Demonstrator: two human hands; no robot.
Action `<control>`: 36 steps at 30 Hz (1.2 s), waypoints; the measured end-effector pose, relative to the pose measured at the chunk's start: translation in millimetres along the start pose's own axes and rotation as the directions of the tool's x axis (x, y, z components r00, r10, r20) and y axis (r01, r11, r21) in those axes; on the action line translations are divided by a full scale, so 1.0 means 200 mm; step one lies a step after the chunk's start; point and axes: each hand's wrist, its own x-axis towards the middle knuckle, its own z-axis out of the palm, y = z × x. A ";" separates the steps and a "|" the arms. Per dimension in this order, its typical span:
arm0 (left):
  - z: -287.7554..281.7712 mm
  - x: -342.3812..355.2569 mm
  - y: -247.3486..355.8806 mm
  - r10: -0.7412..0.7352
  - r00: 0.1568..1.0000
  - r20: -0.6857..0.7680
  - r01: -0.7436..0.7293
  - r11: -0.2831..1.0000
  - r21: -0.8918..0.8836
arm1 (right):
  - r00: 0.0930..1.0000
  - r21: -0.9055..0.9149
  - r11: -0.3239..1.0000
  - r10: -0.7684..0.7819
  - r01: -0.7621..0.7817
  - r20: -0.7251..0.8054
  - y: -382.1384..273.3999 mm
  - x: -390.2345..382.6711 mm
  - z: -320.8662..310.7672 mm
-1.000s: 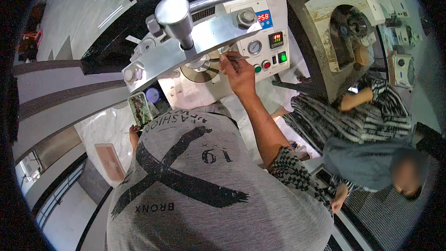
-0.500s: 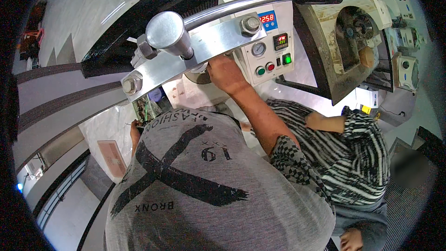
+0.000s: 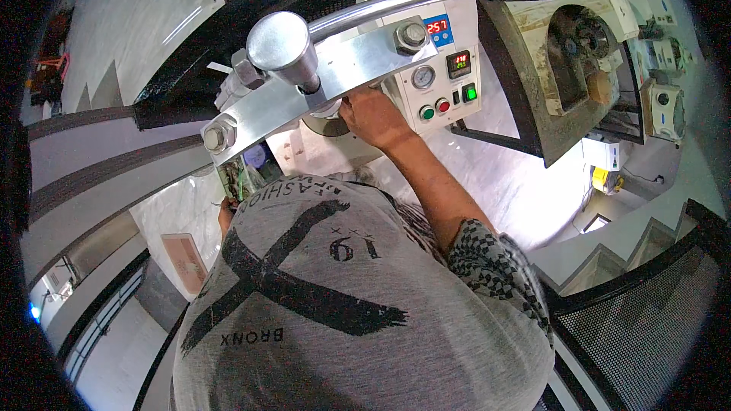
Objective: The person uses pliers to position a small item into a press machine, operates the press, and then retrieves the item using the pliers while holding a cloth.
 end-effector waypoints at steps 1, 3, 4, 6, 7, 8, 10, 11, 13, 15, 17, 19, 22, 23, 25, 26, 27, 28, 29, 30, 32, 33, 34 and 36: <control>-0.05 0.03 -0.01 0.006 1.000 0.024 -0.006 1.000 -0.016 | 1.000 -0.037 0.999 0.011 -0.011 0.010 -0.01 0.00 0.00; -0.08 0.05 -0.04 0.011 0.999 0.051 -0.009 0.999 -0.035 | 1.000 -0.042 0.999 -0.022 0.023 0.016 -0.02 0.00 -0.01; -0.05 0.04 -0.02 0.018 0.999 0.052 -0.018 1.000 0.007 | 0.999 -0.051 0.998 -0.042 0.043 0.015 -0.02 0.00 -0.02; 0.01 0.00 0.00 0.024 0.998 0.057 -0.027 0.998 0.051 | 0.999 -0.058 0.998 -0.039 0.039 0.007 0.00 -0.01 0.02; 0.03 -0.02 0.01 0.027 0.999 0.025 -0.030 0.992 0.126 | 0.999 -0.063 0.997 -0.041 0.041 0.002 0.02 -0.01 0.03; 0.06 -0.03 0.02 0.031 0.999 -0.007 -0.029 0.979 0.200 | 0.999 -0.065 0.997 -0.036 0.036 -0.002 0.04 -0.01 0.04; 0.03 -0.02 0.00 0.051 0.998 -0.026 -0.042 0.966 0.257 | 0.998 -0.083 0.995 -0.052 0.050 -0.023 0.01 -0.01 0.02; 0.02 -0.01 -0.01 0.068 0.997 -0.042 -0.052 0.948 0.314 | 0.998 -0.082 0.995 -0.054 0.052 -0.023 0.02 -0.01 0.03; -0.03 0.03 -0.04 0.080 0.996 -0.035 -0.064 0.942 0.328 | 0.987 -0.087 0.988 -0.139 0.132 -0.080 0.04 0.02 0.05; -0.05 0.04 -0.05 0.091 0.996 -0.023 -0.078 0.936 0.344 | 0.981 -0.107 0.983 -0.158 0.146 -0.111 0.05 0.02 0.07; -0.04 0.04 -0.05 0.101 0.995 -0.008 -0.089 0.906 0.413 | 0.974 -0.131 0.979 -0.174 0.155 -0.145 0.06 0.02 0.07; -0.03 0.03 -0.07 0.183 0.983 0.008 -0.161 0.841 0.517 | 0.990 -0.159 0.982 -0.114 0.100 -0.086 0.06 0.01 0.06; -0.10 0.08 -0.11 0.197 0.980 -0.001 -0.166 0.832 0.530 | 0.980 -0.093 0.988 -0.134 0.121 -0.147 0.06 0.00 0.08; -0.15 0.10 -0.12 0.130 0.991 -0.026 -0.106 0.892 0.439 | 0.979 -0.086 0.988 -0.138 0.126 -0.147 0.06 0.00 0.08; -0.21 0.15 -0.16 0.108 0.993 -0.041 -0.079 0.893 0.443 | 0.979 -0.110 0.984 -0.152 0.138 -0.136 0.06 0.01 0.10; -0.24 0.15 -0.18 0.083 0.995 -0.053 -0.050 0.889 0.455 | 0.978 -0.109 0.984 -0.155 0.141 -0.137 0.07 0.01 0.10; -0.25 0.15 -0.18 0.088 0.995 -0.048 -0.057 0.890 0.453 | 0.977 -0.139 0.978 -0.172 0.154 -0.129 0.08 0.02 0.11; -0.25 0.14 -0.20 0.173 0.985 0.018 -0.156 0.836 0.527 | 0.975 -0.167 0.972 -0.189 0.168 -0.119 0.08 0.03 0.12; -0.25 0.14 -0.21 0.251 0.964 0.088 -0.254 0.767 0.589 | 0.973 -0.167 0.971 -0.195 0.173 -0.123 0.08 0.03 0.12; -0.13 0.09 -0.16 0.196 0.980 0.027 -0.159 0.702 0.695 | 0.967 -0.213 0.963 -0.199 0.163 -0.158 0.10 0.02 0.14; -0.14 0.07 -0.14 0.199 0.980 0.013 -0.158 0.736 0.658 | 0.955 -0.240 0.953 -0.231 0.184 -0.185 0.09 0.03 0.14; -0.14 0.07 -0.15 0.186 0.983 0.009 -0.151 0.764 0.627 | 0.964 -0.240 0.956 -0.212 0.170 -0.160 0.09 0.03 0.14; -0.14 0.07 -0.15 0.185 0.983 0.008 -0.149 0.766 0.626 | 0.972 -0.241 0.958 -0.193 0.157 -0.134 0.08 0.03 0.13; -0.13 0.05 -0.14 0.126 0.992 -0.011 -0.104 0.863 0.494 | 0.983 -0.250 0.958 -0.167 0.143 -0.080 0.06 0.02 0.11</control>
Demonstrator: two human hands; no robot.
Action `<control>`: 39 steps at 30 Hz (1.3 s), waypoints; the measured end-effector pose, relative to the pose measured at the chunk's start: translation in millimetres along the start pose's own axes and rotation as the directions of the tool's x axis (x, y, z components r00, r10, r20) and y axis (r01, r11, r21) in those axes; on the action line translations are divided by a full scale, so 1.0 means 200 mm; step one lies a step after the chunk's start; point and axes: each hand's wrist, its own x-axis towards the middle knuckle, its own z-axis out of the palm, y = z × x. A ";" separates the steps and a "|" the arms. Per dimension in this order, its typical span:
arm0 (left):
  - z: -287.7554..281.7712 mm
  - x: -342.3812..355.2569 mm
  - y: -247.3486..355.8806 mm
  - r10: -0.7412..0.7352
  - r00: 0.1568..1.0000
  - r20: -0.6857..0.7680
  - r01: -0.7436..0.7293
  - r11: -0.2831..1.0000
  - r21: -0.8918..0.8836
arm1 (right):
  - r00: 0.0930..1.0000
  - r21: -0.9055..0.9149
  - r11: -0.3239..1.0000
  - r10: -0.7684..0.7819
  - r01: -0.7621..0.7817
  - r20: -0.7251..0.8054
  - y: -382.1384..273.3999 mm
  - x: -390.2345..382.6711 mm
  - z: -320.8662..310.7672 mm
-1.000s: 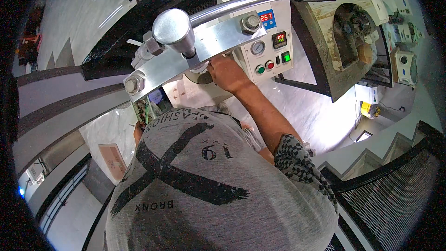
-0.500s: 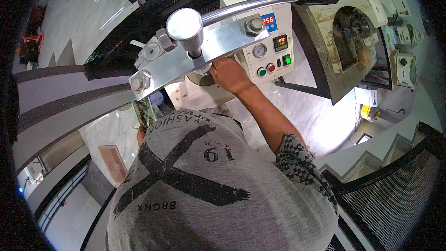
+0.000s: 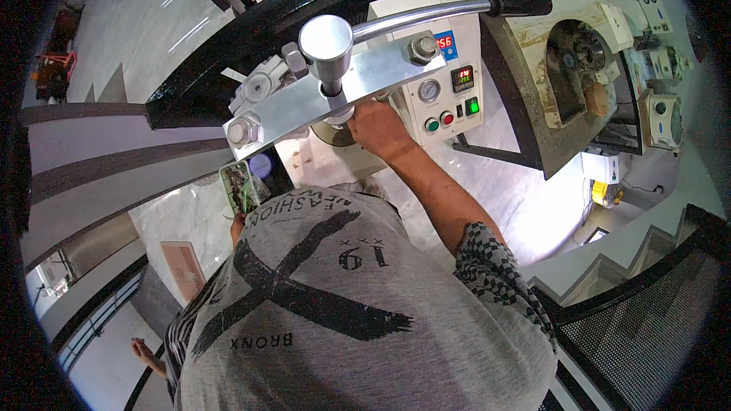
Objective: The person uses pliers to position a small item into a press machine, operates the press, and then retrieves the item using the pliers while holding a cloth.
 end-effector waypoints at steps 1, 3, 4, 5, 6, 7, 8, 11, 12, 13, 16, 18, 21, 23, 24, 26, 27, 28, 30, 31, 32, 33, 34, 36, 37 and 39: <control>0.01 -0.02 0.00 0.000 1.000 0.002 0.000 1.000 -0.001 | 0.998 -0.010 1.000 0.016 -0.015 0.058 -0.01 0.00 -0.02; 0.02 -0.08 0.00 0.111 0.991 -0.070 -0.094 0.974 0.208 | 0.999 0.008 1.000 0.015 -0.015 0.039 -0.03 0.01 -0.04; 0.02 -0.09 0.01 0.150 0.985 -0.090 -0.120 0.954 0.276 | 1.000 0.027 1.000 0.014 -0.014 0.020 -0.04 0.00 -0.04; 0.03 -0.09 0.02 0.127 0.989 -0.069 -0.104 0.956 0.273 | 1.000 0.025 1.000 0.014 -0.014 0.022 -0.03 0.00 -0.04; 0.02 -0.09 0.03 0.108 0.993 -0.048 -0.091 0.958 0.273 | 0.999 -0.004 1.000 -0.017 0.017 -0.027 -0.01 0.00 -0.03; 0.03 -0.08 0.04 0.110 0.993 -0.046 -0.093 0.957 0.275 | 0.998 -0.019 0.999 -0.029 0.028 -0.051 -0.01 -0.01 -0.02; 0.04 -0.08 0.04 0.124 0.991 -0.048 -0.111 0.971 0.211 | 0.996 -0.037 0.999 -0.043 0.040 -0.077 0.00 -0.02 0.00; -0.02 0.02 -0.13 0.069 0.997 -0.038 -0.066 0.996 0.055 | 0.990 0.064 0.998 0.020 -0.011 -0.143 0.00 -0.01 0.04; -0.07 0.07 -0.19 0.004 1.000 -0.015 -0.004 1.000 -0.023 | 0.993 0.068 0.998 0.004 0.004 -0.116 0.01 0.00 0.04; -0.08 0.09 -0.21 -0.021 1.000 0.000 0.020 0.997 -0.071 | 0.996 0.065 0.998 -0.001 0.007 -0.092 0.01 0.00 0.03; -0.05 0.11 -0.23 -0.001 1.000 -0.008 0.000 0.999 -0.049 | 0.995 0.026 0.999 -0.028 0.030 -0.092 0.00 0.00 0.01; -0.05 0.11 -0.22 0.020 1.000 -0.008 -0.020 1.000 -0.007 | 0.995 0.028 0.999 -0.015 0.018 -0.097 0.01 0.00 0.03; -0.05 0.11 -0.21 0.036 0.999 -0.011 -0.036 0.999 0.022 | 0.995 0.060 0.998 0.003 0.003 -0.103 0.02 -0.01 0.04; -0.06 0.11 -0.22 0.033 0.999 -0.022 -0.033 0.999 0.016 | 0.994 0.085 0.996 0.007 0.003 -0.109 0.01 -0.02 0.03; -0.07 0.10 -0.23 0.031 0.999 -0.025 -0.031 0.999 0.014 | 0.996 0.114 0.993 0.052 -0.043 -0.077 0.00 -0.03 0.02; -0.08 0.11 -0.25 0.030 0.999 -0.032 -0.030 1.000 0.003 | 0.994 0.142 0.986 0.098 -0.091 -0.042 -0.01 -0.03 0.00; -0.07 0.12 -0.25 0.028 0.999 -0.034 -0.028 1.000 -0.007 | 0.996 0.146 0.986 0.091 -0.086 -0.024 -0.02 -0.02 -0.02; -0.07 0.11 -0.26 0.022 0.999 -0.036 -0.023 1.000 -0.019 | 0.997 0.150 0.985 0.083 -0.081 -0.006 -0.02 -0.02 -0.03; -0.07 0.11 -0.25 -0.001 1.000 -0.025 -0.001 0.998 -0.059 | 0.998 0.137 0.988 0.070 -0.070 0.005 -0.01 -0.02 -0.04; -0.06 0.11 -0.24 -0.012 1.000 -0.023 0.010 0.996 -0.093 | 0.999 0.126 0.991 0.050 -0.052 0.015 -0.01 -0.01 -0.04; -0.06 0.10 -0.22 -0.010 1.000 -0.023 0.008 0.998 -0.067 | 0.999 0.127 0.991 0.048 -0.049 0.013 -0.01 -0.01 -0.06; -0.06 0.10 -0.22 0.040 0.998 -0.038 -0.035 0.992 0.123 | 0.996 0.088 0.994 0.064 -0.069 0.062 -0.03 -0.01 -0.08; -0.07 0.09 -0.21 0.147 0.986 -0.082 -0.093 0.883 0.461 | 0.991 0.048 0.995 0.081 -0.087 0.110 -0.04 -0.02 -0.09; -0.13 0.13 -0.28 0.107 0.992 -0.070 -0.091 0.976 0.200 | 0.996 0.123 0.989 0.072 -0.079 0.058 -0.03 -0.02 -0.07; -0.15 0.16 -0.33 0.075 0.996 -0.040 -0.078 0.993 -0.087 | 0.998 0.183 0.981 0.064 -0.064 0.005 -0.03 -0.01 -0.05; -0.09 0.14 -0.26 0.102 0.995 -0.003 -0.101 0.991 0.092 | 0.999 0.147 0.988 0.043 -0.044 0.005 0.00 -0.01 -0.05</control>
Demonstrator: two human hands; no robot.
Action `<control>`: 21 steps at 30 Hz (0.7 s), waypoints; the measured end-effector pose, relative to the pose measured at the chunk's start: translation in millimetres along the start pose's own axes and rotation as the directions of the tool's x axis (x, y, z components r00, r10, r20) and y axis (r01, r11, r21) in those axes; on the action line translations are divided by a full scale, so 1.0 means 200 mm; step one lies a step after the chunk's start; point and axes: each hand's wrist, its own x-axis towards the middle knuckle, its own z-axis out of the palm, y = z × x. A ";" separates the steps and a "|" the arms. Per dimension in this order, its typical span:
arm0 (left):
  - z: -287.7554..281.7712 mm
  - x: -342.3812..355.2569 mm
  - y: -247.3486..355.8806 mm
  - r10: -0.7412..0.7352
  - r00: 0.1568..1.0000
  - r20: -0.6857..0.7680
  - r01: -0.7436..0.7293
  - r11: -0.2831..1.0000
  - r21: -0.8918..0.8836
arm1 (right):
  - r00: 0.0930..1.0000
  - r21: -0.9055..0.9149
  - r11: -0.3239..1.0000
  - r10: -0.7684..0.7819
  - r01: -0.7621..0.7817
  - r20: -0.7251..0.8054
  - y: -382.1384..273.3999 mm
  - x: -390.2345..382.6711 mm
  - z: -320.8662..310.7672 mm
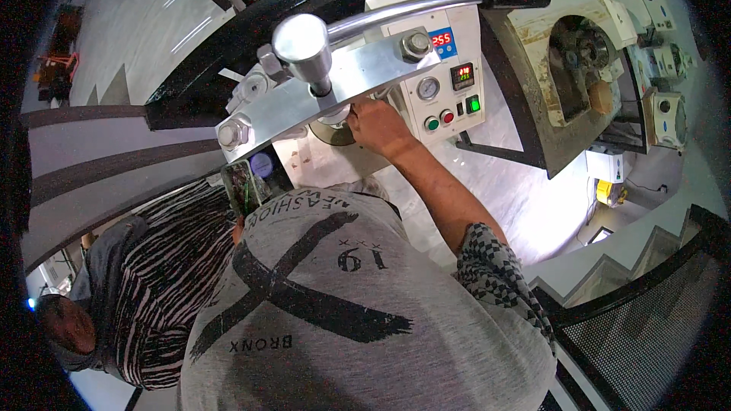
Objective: The person uses pliers to position a small item into a press machine, operates the press, and then retrieves the item using the pliers while holding a cloth.
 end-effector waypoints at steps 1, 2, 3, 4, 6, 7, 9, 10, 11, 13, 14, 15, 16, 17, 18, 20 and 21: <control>0.01 -0.01 0.02 0.024 1.000 0.017 -0.026 0.984 0.178 | 0.999 -0.021 0.999 -0.035 0.035 0.011 -0.01 0.00 -0.01; 0.04 -0.02 0.03 0.022 1.000 0.022 -0.026 0.983 0.179 | 0.999 -0.023 0.999 -0.030 0.030 0.012 -0.01 0.00 -0.03; 0.05 -0.02 0.04 -0.068 0.998 0.002 0.068 0.998 -0.017 | 0.998 -0.052 0.998 -0.022 0.025 0.057 -0.04 0.01 -0.06; 0.05 -0.02 0.05 -0.159 0.987 0.001 0.155 0.964 -0.215 | 0.995 -0.081 0.996 -0.014 0.022 0.103 -0.05 0.02 -0.07; 0.03 -0.01 0.07 -0.073 0.997 0.030 0.074 0.997 -0.024 | 0.997 -0.064 0.997 -0.028 0.033 0.072 -0.04 0.00 -0.06; 0.03 0.00 0.08 0.004 0.997 0.077 -0.017 0.986 0.164 | 0.998 -0.051 0.998 -0.040 0.042 0.043 -0.03 0.00 -0.06; 0.02 0.02 0.07 0.014 0.997 0.080 -0.031 0.975 0.220 | 0.998 -0.042 0.999 -0.016 0.018 0.059 -0.04 0.01 -0.07; 0.02 0.02 0.06 0.022 0.996 0.081 -0.044 0.960 0.277 | 0.997 -0.031 0.999 0.008 -0.005 0.077 -0.05 0.01 -0.07; 0.03 0.03 0.05 0.020 0.996 0.086 -0.044 0.960 0.278 | 0.997 -0.034 0.999 0.013 -0.010 0.077 -0.05 0.00 -0.06; 0.01 0.08 -0.07 0.070 0.997 0.039 -0.074 0.989 0.129 | 0.999 -0.021 1.000 0.019 -0.018 0.049 -0.05 0.01 -0.05; -0.01 0.11 -0.14 0.065 0.997 0.041 -0.070 0.989 0.132 | 0.998 -0.019 1.000 0.024 -0.023 0.053 -0.06 0.00 -0.06; -0.06 0.14 -0.20 0.078 0.993 0.093 -0.085 0.993 0.075 | 0.998 -0.009 1.000 0.027 -0.027 0.061 -0.07 0.00 -0.06; -0.06 0.16 -0.21 0.100 0.983 0.157 -0.104 0.995 0.014 | 0.997 -0.009 0.999 0.039 -0.039 0.061 -0.07 0.00 -0.07; -0.05 0.17 -0.22 0.101 0.982 0.158 -0.104 0.994 0.013 | 0.997 -0.010 0.999 0.040 -0.039 0.061 -0.07 0.01 -0.07; -0.04 0.16 -0.22 0.058 0.993 0.106 -0.061 0.998 0.029 | 0.998 -0.010 1.000 0.029 -0.028 0.058 -0.06 0.02 -0.06; 0.00 0.14 -0.19 -0.013 0.999 0.032 0.011 0.999 0.047 | 0.998 -0.018 0.999 0.027 -0.026 0.050 -0.06 0.01 -0.05; 0.01 0.13 -0.16 -0.027 0.999 0.019 0.025 0.998 0.063 | 1.000 -0.040 0.999 0.004 -0.004 0.002 -0.06 0.01 -0.04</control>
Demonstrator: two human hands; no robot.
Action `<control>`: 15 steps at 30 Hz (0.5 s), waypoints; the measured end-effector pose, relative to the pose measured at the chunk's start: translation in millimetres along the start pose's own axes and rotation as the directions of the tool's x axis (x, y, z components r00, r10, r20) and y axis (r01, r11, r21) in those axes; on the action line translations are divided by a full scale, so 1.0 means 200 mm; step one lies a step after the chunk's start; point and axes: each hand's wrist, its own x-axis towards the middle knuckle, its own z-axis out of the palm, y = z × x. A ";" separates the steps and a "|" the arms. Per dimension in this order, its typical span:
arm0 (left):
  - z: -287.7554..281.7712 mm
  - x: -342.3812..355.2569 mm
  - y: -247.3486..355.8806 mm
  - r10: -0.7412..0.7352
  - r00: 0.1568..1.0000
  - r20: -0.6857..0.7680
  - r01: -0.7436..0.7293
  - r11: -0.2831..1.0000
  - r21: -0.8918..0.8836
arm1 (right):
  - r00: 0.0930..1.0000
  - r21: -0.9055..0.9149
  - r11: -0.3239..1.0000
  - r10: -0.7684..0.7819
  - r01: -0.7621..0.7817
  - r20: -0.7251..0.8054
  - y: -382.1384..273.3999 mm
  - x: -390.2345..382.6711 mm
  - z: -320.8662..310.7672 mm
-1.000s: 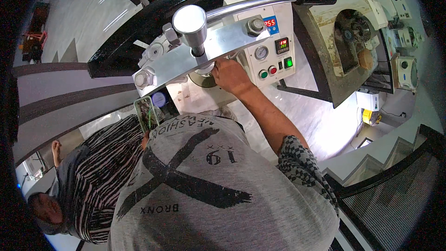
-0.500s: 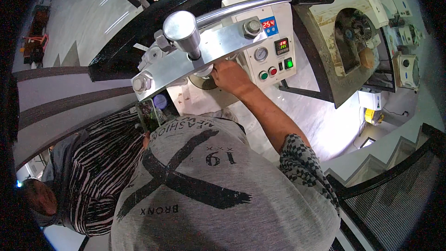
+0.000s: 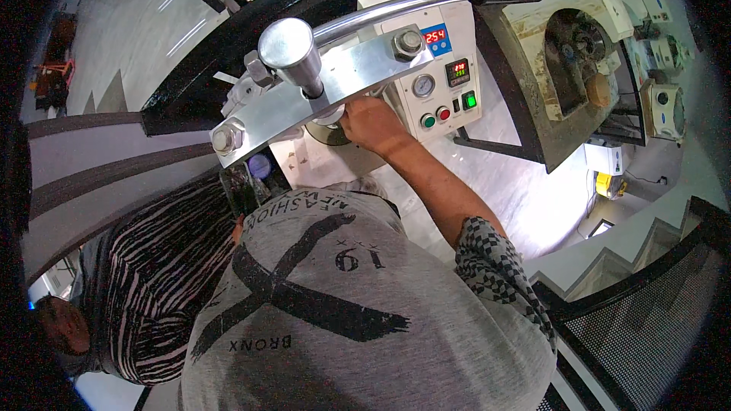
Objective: The person uses pliers to position a small item into a press machine, operates the press, and then retrieves the item using the pliers while holding a cloth.
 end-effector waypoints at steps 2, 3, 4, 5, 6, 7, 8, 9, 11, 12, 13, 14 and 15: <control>0.00 -0.05 0.06 -0.027 0.999 -0.025 0.027 0.999 0.016 | 0.998 -0.017 0.999 -0.035 0.034 -0.046 -0.01 0.00 0.01; 0.01 -0.06 0.11 -0.038 0.999 -0.026 0.039 0.999 0.035 | 1.000 -0.012 1.000 0.003 -0.003 0.014 0.00 -0.01 0.00; 0.01 -0.07 0.12 -0.053 0.998 -0.036 0.055 0.997 0.046 | 0.996 -0.009 1.000 0.029 -0.029 0.080 0.00 -0.01 -0.01; 0.02 -0.07 0.13 -0.070 0.996 -0.046 0.073 0.995 0.063 | 0.996 -0.011 1.000 0.030 -0.029 0.083 0.00 -0.01 0.00; 0.00 -0.08 0.13 -0.072 0.996 -0.048 0.076 0.994 0.077 | 0.998 0.008 1.000 0.013 -0.013 0.067 0.00 -0.01 0.00; -0.01 -0.08 0.12 -0.059 0.997 -0.041 0.063 0.992 0.106 | 0.999 0.027 1.000 -0.003 0.002 0.049 0.01 0.00 0.00; -0.03 -0.08 0.12 -0.019 1.000 -0.005 0.020 0.990 0.138 | 0.999 0.030 1.000 -0.004 0.003 0.050 0.01 0.00 0.01; -0.04 -0.08 0.12 0.019 0.999 0.036 -0.025 0.986 0.164 | 0.999 0.013 1.000 -0.010 0.010 0.046 0.01 0.00 0.01; -0.06 -0.08 0.11 0.093 0.989 0.117 -0.116 0.970 0.212 | 0.999 -0.002 1.000 -0.019 0.019 0.043 0.00 0.01 0.00; -0.03 -0.09 0.16 0.037 0.991 0.131 -0.060 0.983 0.176 | 1.000 -0.009 1.000 0.005 -0.005 0.030 0.00 0.00 0.01; -0.02 -0.10 0.20 -0.023 0.989 0.145 0.001 0.989 0.147 | 0.999 -0.009 0.999 0.032 -0.032 0.019 0.00 -0.01 0.01; 0.00 -0.11 0.24 -0.024 0.988 0.152 0.001 0.989 0.149 | 0.999 -0.012 0.999 0.039 -0.039 0.019 0.02 -0.02 0.03; 0.00 -0.12 0.24 -0.021 0.992 0.123 0.002 0.989 0.151 | 1.000 -0.008 1.000 -0.002 0.002 -0.023 0.02 -0.01 0.04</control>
